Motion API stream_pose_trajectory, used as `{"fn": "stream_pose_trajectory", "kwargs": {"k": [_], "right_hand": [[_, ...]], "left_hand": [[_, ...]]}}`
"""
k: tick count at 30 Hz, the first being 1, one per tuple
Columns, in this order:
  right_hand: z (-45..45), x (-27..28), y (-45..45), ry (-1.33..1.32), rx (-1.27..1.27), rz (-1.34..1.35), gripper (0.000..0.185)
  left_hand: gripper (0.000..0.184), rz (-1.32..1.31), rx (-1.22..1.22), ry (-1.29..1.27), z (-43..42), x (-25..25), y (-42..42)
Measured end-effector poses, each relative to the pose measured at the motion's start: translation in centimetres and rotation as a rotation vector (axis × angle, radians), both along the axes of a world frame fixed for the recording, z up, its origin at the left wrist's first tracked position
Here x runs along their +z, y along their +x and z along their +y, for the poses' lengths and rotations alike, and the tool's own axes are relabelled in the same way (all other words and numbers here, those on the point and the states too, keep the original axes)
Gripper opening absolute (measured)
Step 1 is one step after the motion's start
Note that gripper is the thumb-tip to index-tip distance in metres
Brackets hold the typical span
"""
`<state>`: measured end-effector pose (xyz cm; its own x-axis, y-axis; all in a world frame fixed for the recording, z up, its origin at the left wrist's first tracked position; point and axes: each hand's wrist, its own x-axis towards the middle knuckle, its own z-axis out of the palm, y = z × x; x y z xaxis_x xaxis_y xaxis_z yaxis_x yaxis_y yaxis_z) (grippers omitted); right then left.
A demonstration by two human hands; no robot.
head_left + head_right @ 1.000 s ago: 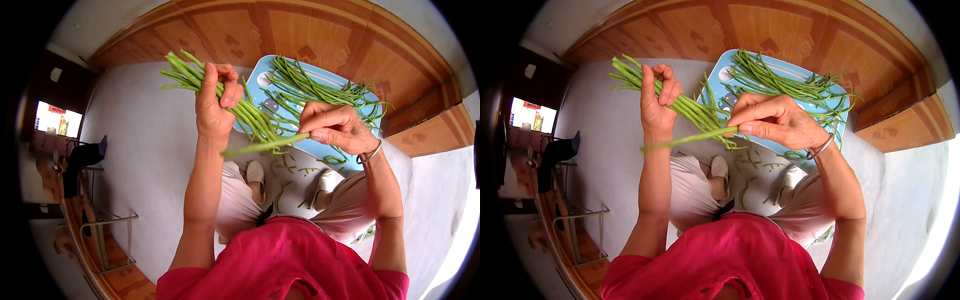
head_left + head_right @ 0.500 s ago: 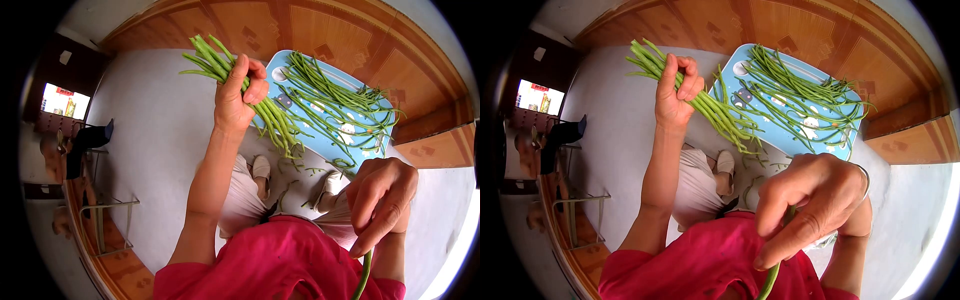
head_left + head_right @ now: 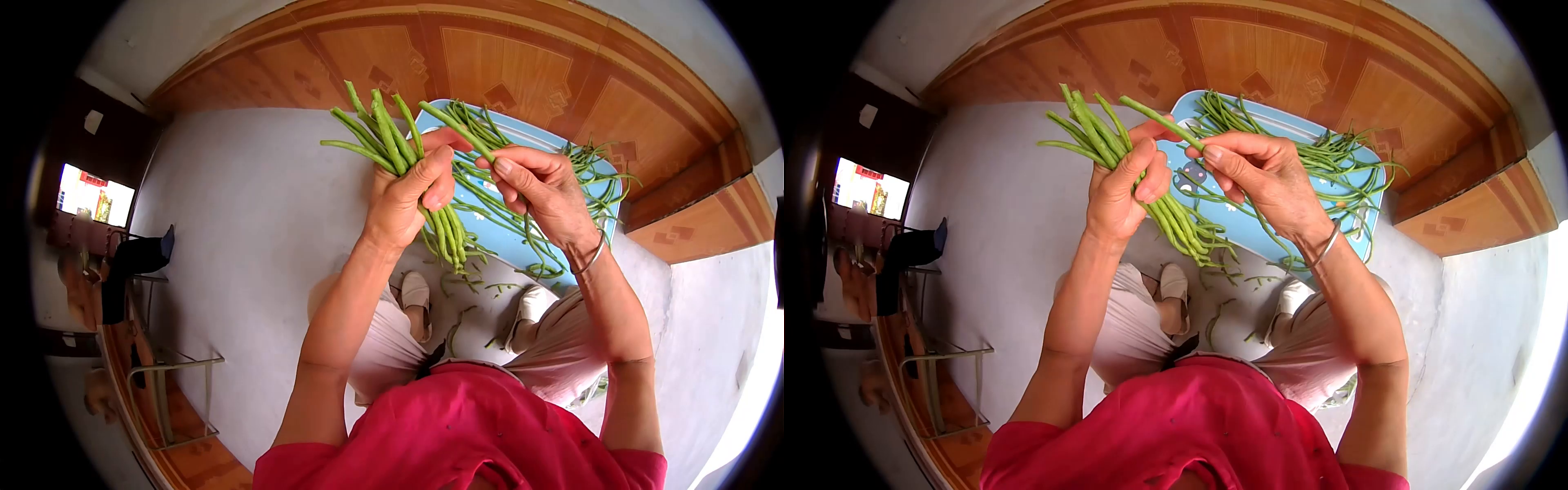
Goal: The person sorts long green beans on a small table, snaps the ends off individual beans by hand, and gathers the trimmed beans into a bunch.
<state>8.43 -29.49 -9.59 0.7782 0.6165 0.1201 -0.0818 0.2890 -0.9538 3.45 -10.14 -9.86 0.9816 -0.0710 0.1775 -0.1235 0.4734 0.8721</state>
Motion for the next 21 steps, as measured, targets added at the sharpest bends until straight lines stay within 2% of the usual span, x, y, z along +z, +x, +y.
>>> {"fn": "stream_pose_trajectory", "kwargs": {"k": [5, 7, 10, 13, 15, 17, 19, 21], "right_hand": [[1.3, -1.2, -0.6, -0.008, -0.005, -0.009, 0.022], [1.0, -1.5, -0.5, -0.029, 0.088, -0.02, 0.022], [0.1, -1.1, 0.2, -0.137, 0.214, -0.086, 0.024], [-2.1, -2.9, 3.5, -0.219, 0.357, -0.387, 0.026], [-4.2, -5.4, 6.7, -0.302, 0.281, -0.269, 0.023], [-5.7, -9.0, 10.0, -0.574, 0.096, -0.391, 0.019], [-5.8, -11.8, 11.1, -1.112, -0.099, -0.686, 0.017], [-5.1, -15.5, 10.9, -1.2, -0.181, -0.747, 0.017]], "left_hand": [[0.02, 0.007, 0.038, 0.073, -0.9, -0.1, -0.1], [0.02, -0.028, 0.028, 0.105, -0.9, 0.0, 0.1], [0.019, -0.048, 0.092, 0.023, -0.2, 0.8, 0.3], [0.022, -0.021, 0.137, -0.16, 1.7, 1.1, 0.0], [0.02, -0.058, 0.141, -0.23, 3.2, 1.3, 0.1], [0.02, -0.057, 0.185, -0.226, 3.9, 1.6, 0.0], [0.02, -0.056, 0.208, -0.237, 3.9, 1.6, 0.1], [0.018, -0.048, 0.209, -0.266, 3.7, 1.5, 0.2]]}}
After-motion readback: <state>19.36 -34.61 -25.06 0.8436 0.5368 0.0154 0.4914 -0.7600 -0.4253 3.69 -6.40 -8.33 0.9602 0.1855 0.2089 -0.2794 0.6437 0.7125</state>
